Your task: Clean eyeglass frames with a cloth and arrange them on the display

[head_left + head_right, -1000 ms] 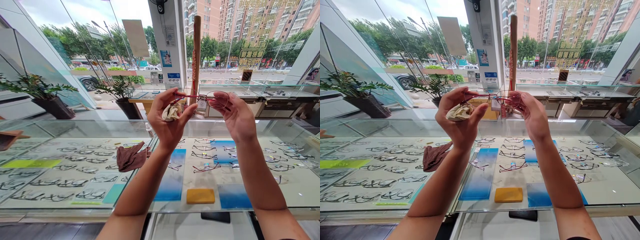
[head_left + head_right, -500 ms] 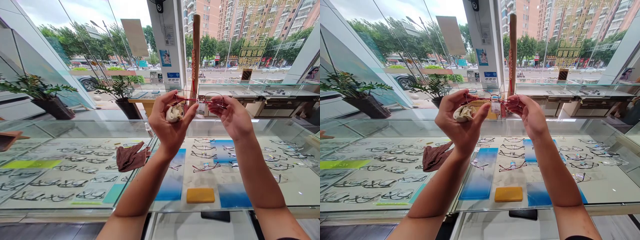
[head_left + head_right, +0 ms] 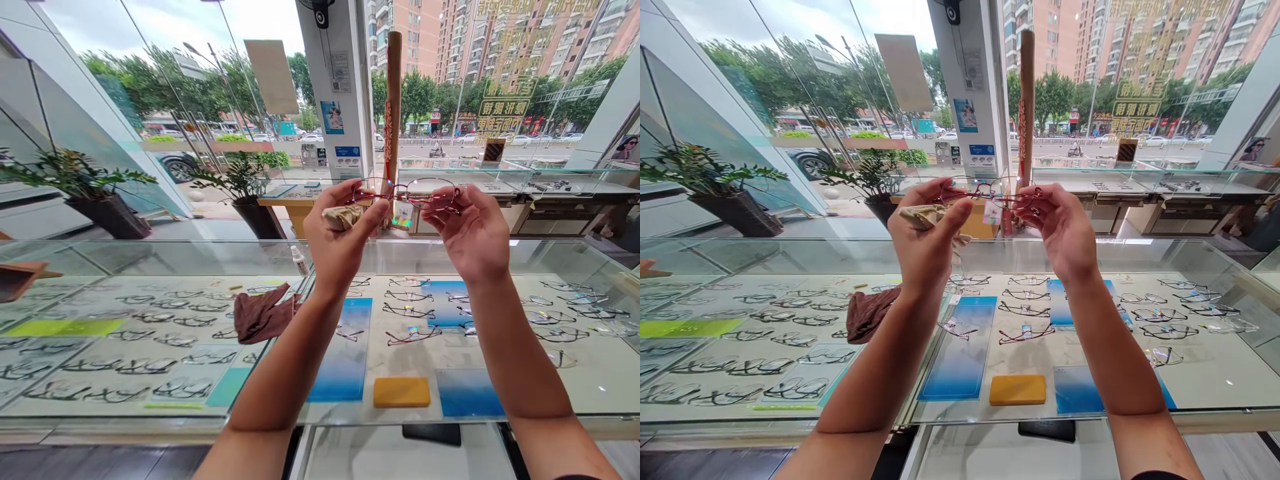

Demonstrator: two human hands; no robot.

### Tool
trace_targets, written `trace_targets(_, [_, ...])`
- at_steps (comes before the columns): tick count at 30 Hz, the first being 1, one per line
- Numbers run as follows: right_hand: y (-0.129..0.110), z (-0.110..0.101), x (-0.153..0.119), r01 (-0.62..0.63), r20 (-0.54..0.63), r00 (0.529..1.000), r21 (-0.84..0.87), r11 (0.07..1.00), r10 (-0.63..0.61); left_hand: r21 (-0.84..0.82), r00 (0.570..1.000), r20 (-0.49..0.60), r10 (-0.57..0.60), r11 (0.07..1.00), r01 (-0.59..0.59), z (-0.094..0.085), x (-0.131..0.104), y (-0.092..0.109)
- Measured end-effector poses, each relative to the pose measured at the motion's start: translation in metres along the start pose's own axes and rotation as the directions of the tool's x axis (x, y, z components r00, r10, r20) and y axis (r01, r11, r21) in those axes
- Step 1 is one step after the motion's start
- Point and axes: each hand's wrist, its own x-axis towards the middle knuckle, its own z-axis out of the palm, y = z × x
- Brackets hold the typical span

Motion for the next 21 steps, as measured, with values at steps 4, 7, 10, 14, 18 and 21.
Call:
trace_targets(4, [0.003, 0.001, -0.003, 0.186, 0.116, 0.979, -0.207, 0.96, -0.165, -0.183, 0.912, 0.195, -0.361, 0.9, 0.395, -0.001, 0.007, 0.002])
trace_targets(7, [0.007, 0.002, -0.005, 0.317, 0.227, 0.94, -0.303, 0.899, -0.254, -0.194, 0.757, 0.402, -0.515, 0.761, 0.62, 0.0, 0.007, 0.012])
trace_targets(10, [0.006, 0.001, -0.006, 0.394, 0.269, 0.912, -0.357, 0.847, -0.31, -0.163, 0.638, 0.524, -0.565, 0.669, 0.726, 0.002, 0.004, 0.019])
trace_targets(14, [0.002, 0.0, -0.006, 0.448, 0.27, 0.892, -0.423, 0.787, -0.363, -0.091, 0.531, 0.589, -0.61, 0.603, 0.793, 0.002, 0.003, 0.021])
trace_targets(18, [0.002, 0.0, -0.007, 0.505, 0.297, 0.862, -0.436, 0.745, -0.411, -0.053, 0.442, 0.626, -0.642, 0.53, 0.846, 0.001, 0.003, 0.016])
trace_targets(21, [0.003, 0.002, -0.008, 0.517, 0.262, 0.855, -0.464, 0.719, -0.447, -0.038, 0.418, 0.631, -0.654, 0.512, 0.858, 0.004, 0.001, 0.013])
